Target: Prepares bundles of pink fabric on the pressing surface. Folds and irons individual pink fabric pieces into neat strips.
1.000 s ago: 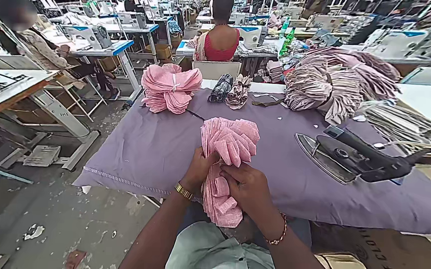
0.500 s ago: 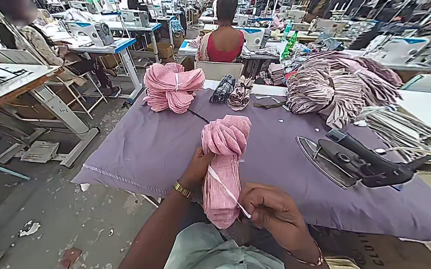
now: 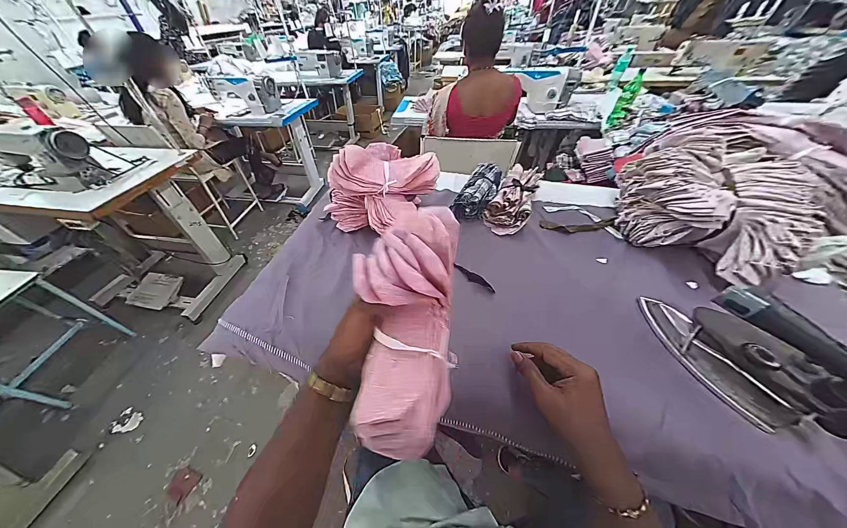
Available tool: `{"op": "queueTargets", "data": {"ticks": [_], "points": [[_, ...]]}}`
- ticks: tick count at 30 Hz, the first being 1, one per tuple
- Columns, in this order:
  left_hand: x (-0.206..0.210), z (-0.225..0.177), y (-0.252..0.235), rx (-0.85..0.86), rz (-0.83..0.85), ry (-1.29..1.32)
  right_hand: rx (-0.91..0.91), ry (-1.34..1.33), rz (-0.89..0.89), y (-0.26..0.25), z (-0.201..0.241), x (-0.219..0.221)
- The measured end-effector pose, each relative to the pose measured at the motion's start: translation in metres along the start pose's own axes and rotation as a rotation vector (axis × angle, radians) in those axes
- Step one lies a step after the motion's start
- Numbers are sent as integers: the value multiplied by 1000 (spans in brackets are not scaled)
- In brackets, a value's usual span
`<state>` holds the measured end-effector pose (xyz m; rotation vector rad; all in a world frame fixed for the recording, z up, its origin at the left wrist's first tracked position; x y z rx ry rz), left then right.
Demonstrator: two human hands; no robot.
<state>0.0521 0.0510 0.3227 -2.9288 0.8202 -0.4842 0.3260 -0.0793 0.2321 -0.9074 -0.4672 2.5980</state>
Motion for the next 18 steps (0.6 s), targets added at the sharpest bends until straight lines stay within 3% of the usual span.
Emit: {"op": "queueTargets", "data": {"ticks": [3, 7, 9, 11, 15, 18], "points": [[-72, -35, -16, 29, -89, -485, -8, -48, 57, 3, -9, -9], [-195, -63, -72, 6, 157, -631, -9, -95, 82, 5, -15, -9], [-184, -96, -84, -122, 111, -731, -18, -60, 94, 4, -16, -7], [-189, -107, -105, -217, 179, -914, -30, -46, 87, 2, -16, -5], [-226, -47, -140, -366, 212, -1333, -47, -25, 62, 3, -16, -2], [-223, -26, -139, -304, 116, -1482, -67, -41, 42, 5, -14, -5]]}}
Point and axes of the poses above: each hand's wrist, its own y-axis away from the middle knuckle, its own x-axis out of the palm, z = x × y, the point moved 2 cm from there along -y, towards the middle knuckle, and after that the axes turned 11 degrees about z, right-handed, at the moved point
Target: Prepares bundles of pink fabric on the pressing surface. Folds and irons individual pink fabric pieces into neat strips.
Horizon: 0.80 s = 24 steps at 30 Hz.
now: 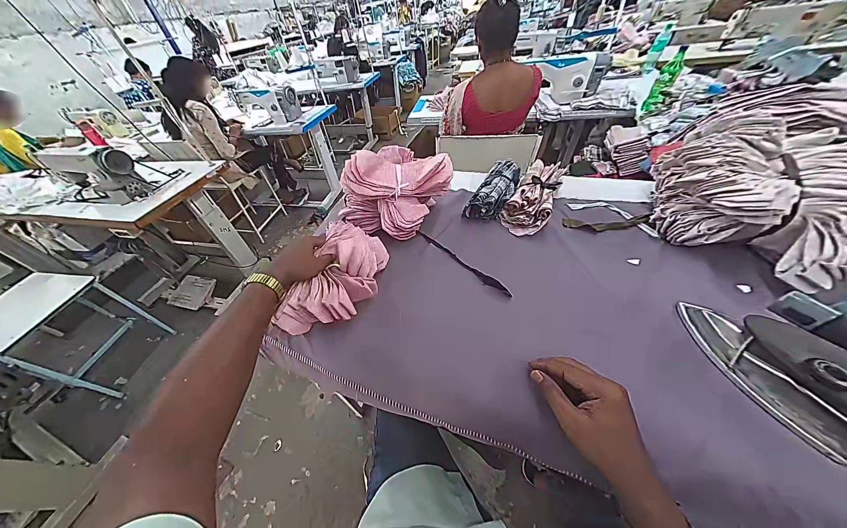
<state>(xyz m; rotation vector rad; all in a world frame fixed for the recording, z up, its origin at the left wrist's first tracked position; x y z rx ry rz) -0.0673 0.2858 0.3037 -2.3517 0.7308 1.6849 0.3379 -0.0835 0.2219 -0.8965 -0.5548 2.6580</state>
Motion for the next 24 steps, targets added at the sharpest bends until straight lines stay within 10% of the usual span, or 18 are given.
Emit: {"op": "queueTargets", "data": {"ticks": [16, 24], "points": [[13, -103, 59, 177, -305, -346, -73, -13, -70, 7, -1, 2], [35, -128, 109, 478, -649, 116, -136, -75, -94, 13, 1, 3]]}}
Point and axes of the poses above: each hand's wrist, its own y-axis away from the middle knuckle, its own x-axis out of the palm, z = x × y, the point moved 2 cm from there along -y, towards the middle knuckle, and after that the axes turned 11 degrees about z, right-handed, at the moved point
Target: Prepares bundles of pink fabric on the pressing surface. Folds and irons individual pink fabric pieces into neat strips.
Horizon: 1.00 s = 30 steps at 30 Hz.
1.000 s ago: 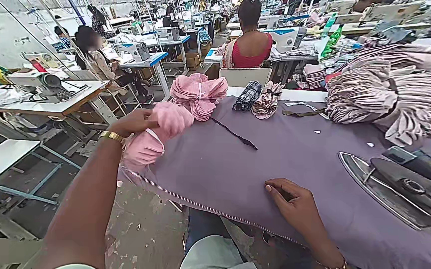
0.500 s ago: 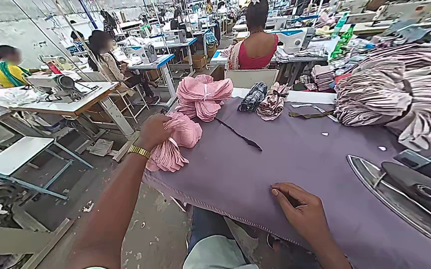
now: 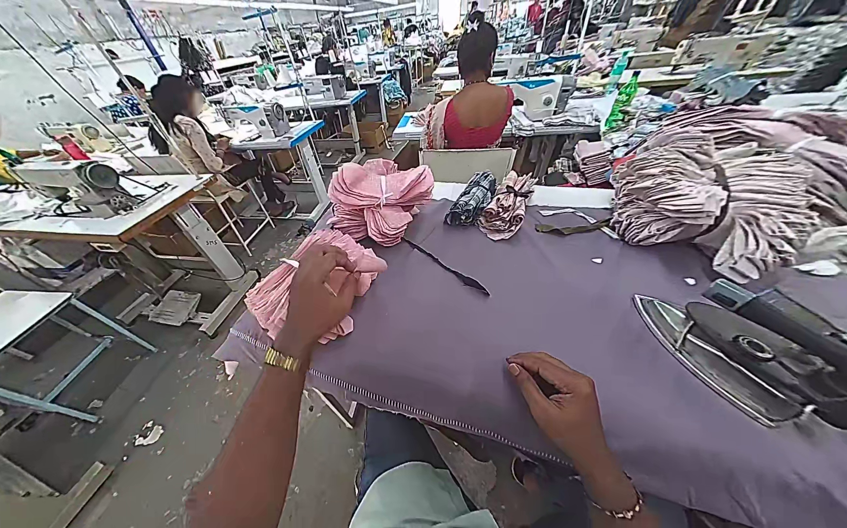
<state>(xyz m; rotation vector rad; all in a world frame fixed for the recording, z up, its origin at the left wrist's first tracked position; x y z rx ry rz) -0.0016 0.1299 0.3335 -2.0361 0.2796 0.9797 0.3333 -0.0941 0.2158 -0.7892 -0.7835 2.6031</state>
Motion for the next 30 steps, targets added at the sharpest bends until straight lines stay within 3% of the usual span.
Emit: {"op": "queueTargets", "data": {"ticks": [2, 6, 10, 13, 17, 20, 26, 30], "points": [[11, -39, 8, 104, -71, 44, -31, -70, 0, -3, 7, 2], [52, -139, 32, 246, 25, 178, -91, -331, 86, 0, 41, 13], [92, -203, 48, 297, 142, 792, -79, -524, -18, 6, 71, 13], [101, -205, 51, 243, 104, 935, -23, -398, -144, 8, 73, -1], [103, -188, 58, 180, -35, 566, -33, -3, -209, 13, 64, -28], [112, -190, 61, 180, -33, 479, -56, 190, -190, 12, 73, -19], [113, -179, 59, 195, 80, 596, -41, 69, -171, 10, 73, -13], [126, -173, 78, 194, 47, 619, -11, 40, -161, 22, 60, -17]]}}
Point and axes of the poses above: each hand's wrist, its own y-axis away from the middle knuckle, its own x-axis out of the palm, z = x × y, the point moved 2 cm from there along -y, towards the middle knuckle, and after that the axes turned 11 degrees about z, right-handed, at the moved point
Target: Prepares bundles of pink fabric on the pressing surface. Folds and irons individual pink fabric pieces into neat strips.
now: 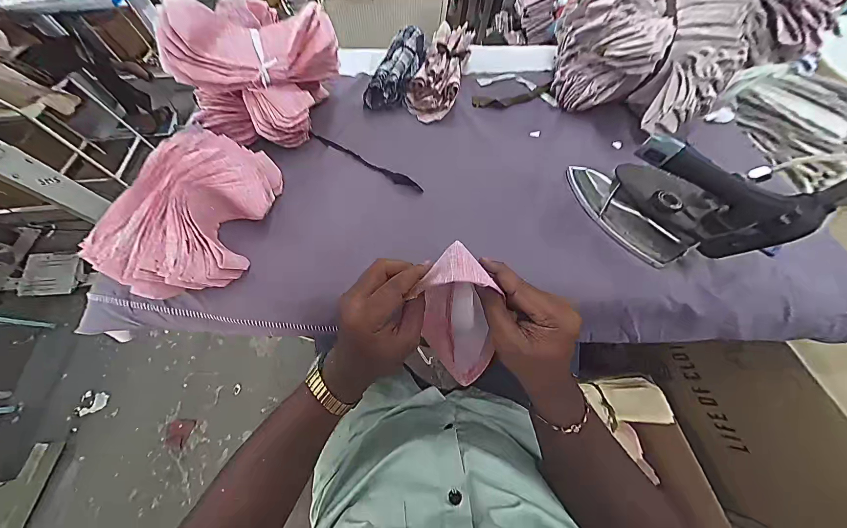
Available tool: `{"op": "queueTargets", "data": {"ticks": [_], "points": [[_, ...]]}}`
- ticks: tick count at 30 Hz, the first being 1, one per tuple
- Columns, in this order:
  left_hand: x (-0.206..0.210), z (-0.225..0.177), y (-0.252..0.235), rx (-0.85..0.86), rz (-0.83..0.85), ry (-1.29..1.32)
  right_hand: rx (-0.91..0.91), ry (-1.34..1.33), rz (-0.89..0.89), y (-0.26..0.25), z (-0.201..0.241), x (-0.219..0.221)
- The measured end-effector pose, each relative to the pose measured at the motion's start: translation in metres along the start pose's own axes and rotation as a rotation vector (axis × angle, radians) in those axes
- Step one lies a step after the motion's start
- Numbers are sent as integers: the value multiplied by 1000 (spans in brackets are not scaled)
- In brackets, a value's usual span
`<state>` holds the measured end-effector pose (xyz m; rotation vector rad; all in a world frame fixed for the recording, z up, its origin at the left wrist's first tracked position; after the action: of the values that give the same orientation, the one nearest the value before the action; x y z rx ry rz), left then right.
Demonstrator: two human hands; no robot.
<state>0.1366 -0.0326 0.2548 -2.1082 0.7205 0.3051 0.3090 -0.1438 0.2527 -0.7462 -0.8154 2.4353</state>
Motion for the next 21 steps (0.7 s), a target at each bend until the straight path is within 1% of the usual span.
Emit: {"op": "queueTargets", "data": {"ticks": [2, 4, 5, 6, 8, 10, 12, 14, 16, 18, 19, 21], "points": [[3, -5, 5, -7, 38, -115, -28, 123, 53, 8, 0, 3], [4, -7, 5, 37, 33, -207, -80, 245, 146, 15, 7, 12], [3, -8, 5, 69, 23, -213, -104, 294, 186, 17, 11, 16], [0, -10, 3, 99, 15, -190, -122, 319, 215, 18, 15, 18], [-12, -16, -5, 133, -5, -59, -130, 302, 236, 18, 19, 16], [-34, -21, -12, 140, -50, 55, -99, 268, 247, 19, 13, 6], [-63, -10, -16, 147, -153, 14, -49, 269, 193, 20, -6, -12], [-78, 11, -17, 128, -215, -76, -24, 253, 70, 16, -20, -30], [-65, 27, -13, 109, -166, -107, -76, 281, -19, 12, -20, -32], [-54, 38, -13, 105, -117, -91, -121, 341, -59, 5, -23, -35], [-54, 45, -14, 78, -120, -127, -114, 393, -74, 2, -29, -39], [-53, 55, -16, 26, -75, -182, -100, 411, -73, -4, -40, -41]]}}
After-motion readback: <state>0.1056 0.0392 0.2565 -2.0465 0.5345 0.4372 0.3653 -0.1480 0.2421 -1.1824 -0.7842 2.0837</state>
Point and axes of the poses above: each hand's wrist, its own y-axis away from the middle knuckle, its own x-axis out of the palm, z = x × y, the point moved 2 cm from there along -y, towards the middle knuckle, and after that the axes turned 11 degrees about z, right-handed, at the moved point
